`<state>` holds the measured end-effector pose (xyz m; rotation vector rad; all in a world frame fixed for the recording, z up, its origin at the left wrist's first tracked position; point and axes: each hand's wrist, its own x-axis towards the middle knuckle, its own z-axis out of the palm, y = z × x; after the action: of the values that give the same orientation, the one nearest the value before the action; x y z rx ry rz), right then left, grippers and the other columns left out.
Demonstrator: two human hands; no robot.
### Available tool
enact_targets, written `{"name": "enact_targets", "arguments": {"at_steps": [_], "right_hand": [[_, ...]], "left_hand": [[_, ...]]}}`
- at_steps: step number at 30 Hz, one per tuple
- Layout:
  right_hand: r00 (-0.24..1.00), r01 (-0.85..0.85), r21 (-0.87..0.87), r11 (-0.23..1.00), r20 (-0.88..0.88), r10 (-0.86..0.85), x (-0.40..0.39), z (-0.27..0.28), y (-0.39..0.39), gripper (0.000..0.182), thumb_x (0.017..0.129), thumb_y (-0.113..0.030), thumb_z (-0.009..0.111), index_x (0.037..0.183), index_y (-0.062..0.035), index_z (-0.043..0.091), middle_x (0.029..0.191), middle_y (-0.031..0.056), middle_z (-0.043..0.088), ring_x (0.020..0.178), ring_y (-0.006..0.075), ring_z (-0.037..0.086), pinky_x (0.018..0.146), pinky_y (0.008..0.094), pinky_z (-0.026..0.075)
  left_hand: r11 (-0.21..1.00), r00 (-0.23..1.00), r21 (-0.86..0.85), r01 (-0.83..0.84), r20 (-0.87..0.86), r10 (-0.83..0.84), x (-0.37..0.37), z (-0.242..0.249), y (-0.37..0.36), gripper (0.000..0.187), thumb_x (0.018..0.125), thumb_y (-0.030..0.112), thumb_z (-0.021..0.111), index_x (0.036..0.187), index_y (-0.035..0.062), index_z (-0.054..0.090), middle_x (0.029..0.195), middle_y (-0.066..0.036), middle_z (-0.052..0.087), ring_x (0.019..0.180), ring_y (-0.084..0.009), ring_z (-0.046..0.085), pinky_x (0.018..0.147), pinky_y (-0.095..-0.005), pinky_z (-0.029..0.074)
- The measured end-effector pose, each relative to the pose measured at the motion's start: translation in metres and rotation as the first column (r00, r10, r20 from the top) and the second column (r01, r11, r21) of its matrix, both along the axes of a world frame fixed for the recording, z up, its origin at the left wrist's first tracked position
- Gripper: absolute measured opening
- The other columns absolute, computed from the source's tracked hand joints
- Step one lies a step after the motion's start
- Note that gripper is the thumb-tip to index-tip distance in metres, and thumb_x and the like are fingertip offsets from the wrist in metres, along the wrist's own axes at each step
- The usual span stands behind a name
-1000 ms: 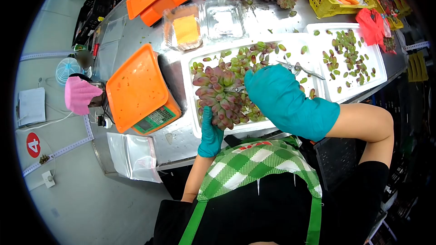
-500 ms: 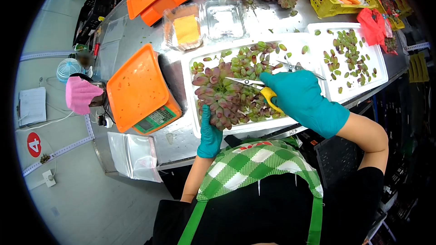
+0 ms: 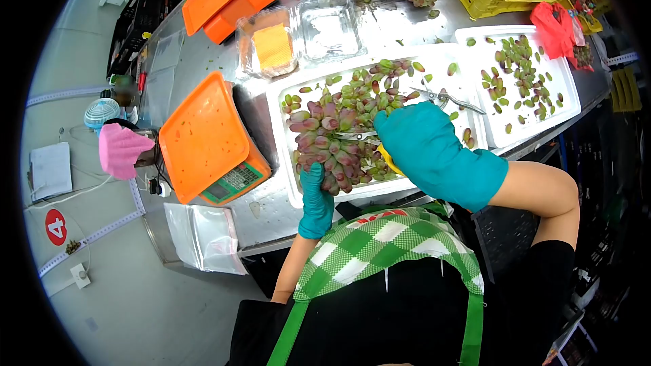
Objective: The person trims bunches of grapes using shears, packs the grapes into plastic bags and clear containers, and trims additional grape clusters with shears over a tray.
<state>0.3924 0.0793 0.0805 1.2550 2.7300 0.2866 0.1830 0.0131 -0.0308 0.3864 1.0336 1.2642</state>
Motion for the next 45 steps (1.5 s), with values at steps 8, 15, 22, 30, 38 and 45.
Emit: {"name": "enact_targets", "arguments": {"at_steps": [8, 15, 22, 30, 38, 45], "right_hand": [[0.998, -0.063, -0.226, 0.972, -0.029, 0.058, -0.004, 0.017, 0.012, 0.015, 0.067, -0.012, 0.057, 0.076, -0.0022, 0.050, 0.061, 0.0094, 0.051, 0.054, 0.0237, 0.053, 0.046, 0.0352, 0.037], [0.999, -0.028, -0.371, 0.928, -0.027, 0.019, -0.012, 0.022, 0.026, 0.015, 0.065, -0.018, 0.062, 0.066, -0.0055, 0.053, 0.057, 0.0089, 0.051, 0.049, 0.0232, 0.053, 0.042, 0.0363, 0.036], [0.967, -0.052, -0.345, 0.937, -0.252, -0.039, -0.002, 0.009, 0.028, 0.014, 0.067, -0.020, 0.062, 0.074, -0.0085, 0.059, 0.057, 0.0087, 0.054, 0.051, 0.0256, 0.054, 0.043, 0.0387, 0.038], [0.879, 0.083, -0.390, 0.917, -0.405, -0.252, 0.014, 0.014, 0.018, 0.019, 0.073, -0.026, 0.061, 0.085, -0.0126, 0.057, 0.062, 0.0076, 0.057, 0.050, 0.0262, 0.055, 0.045, 0.0371, 0.041], [0.911, 0.073, -0.398, 0.914, -0.346, -0.223, 0.014, 0.008, 0.010, 0.021, 0.068, -0.019, 0.063, 0.080, -0.0060, 0.053, 0.062, 0.0100, 0.055, 0.056, 0.0265, 0.056, 0.049, 0.0380, 0.042], [0.911, 0.055, -0.415, 0.908, -0.352, -0.216, 0.012, 0.002, 0.013, 0.019, 0.067, -0.016, 0.062, 0.078, -0.0052, 0.052, 0.062, 0.0105, 0.053, 0.057, 0.0264, 0.056, 0.050, 0.0379, 0.041]], "left_hand": [[0.988, 0.986, 0.037, -0.148, -0.070, 0.150, 0.017, 0.020, 0.007, 0.030, 0.080, 0.023, 0.058, 0.104, 0.0068, 0.051, 0.085, 0.002, 0.056, 0.063, -0.0048, 0.049, 0.053, -0.0182, 0.038], [0.993, 0.993, 0.043, -0.109, -0.036, 0.111, 0.009, 0.009, 0.002, 0.033, 0.080, 0.023, 0.058, 0.107, 0.0062, 0.049, 0.093, -0.001, 0.056, 0.076, -0.0088, 0.054, 0.063, -0.0212, 0.044], [0.999, 0.989, -0.021, -0.033, 0.144, 0.035, -0.003, -0.001, -0.001, 0.033, 0.083, 0.029, 0.054, 0.109, 0.0102, 0.046, 0.090, 0.000, 0.055, 0.078, -0.0093, 0.054, 0.066, -0.0235, 0.047], [0.996, 0.982, -0.087, -0.031, 0.183, 0.046, 0.011, 0.013, 0.004, 0.036, 0.085, 0.039, 0.048, 0.109, 0.0131, 0.045, 0.080, 0.002, 0.052, 0.068, -0.0096, 0.055, 0.056, -0.0232, 0.050], [0.990, 0.986, -0.142, -0.009, 0.161, 0.032, 0.017, 0.024, 0.007, 0.042, 0.084, 0.039, 0.049, 0.115, 0.0111, 0.043, 0.094, -0.001, 0.055, 0.081, -0.0126, 0.056, 0.066, -0.0261, 0.050], [0.994, 0.982, -0.087, 0.071, 0.182, -0.055, 0.006, 0.006, 0.000, 0.046, 0.083, 0.036, 0.052, 0.119, 0.0103, 0.041, 0.110, -0.004, 0.052, 0.098, -0.0165, 0.053, 0.083, -0.0310, 0.046]]}}
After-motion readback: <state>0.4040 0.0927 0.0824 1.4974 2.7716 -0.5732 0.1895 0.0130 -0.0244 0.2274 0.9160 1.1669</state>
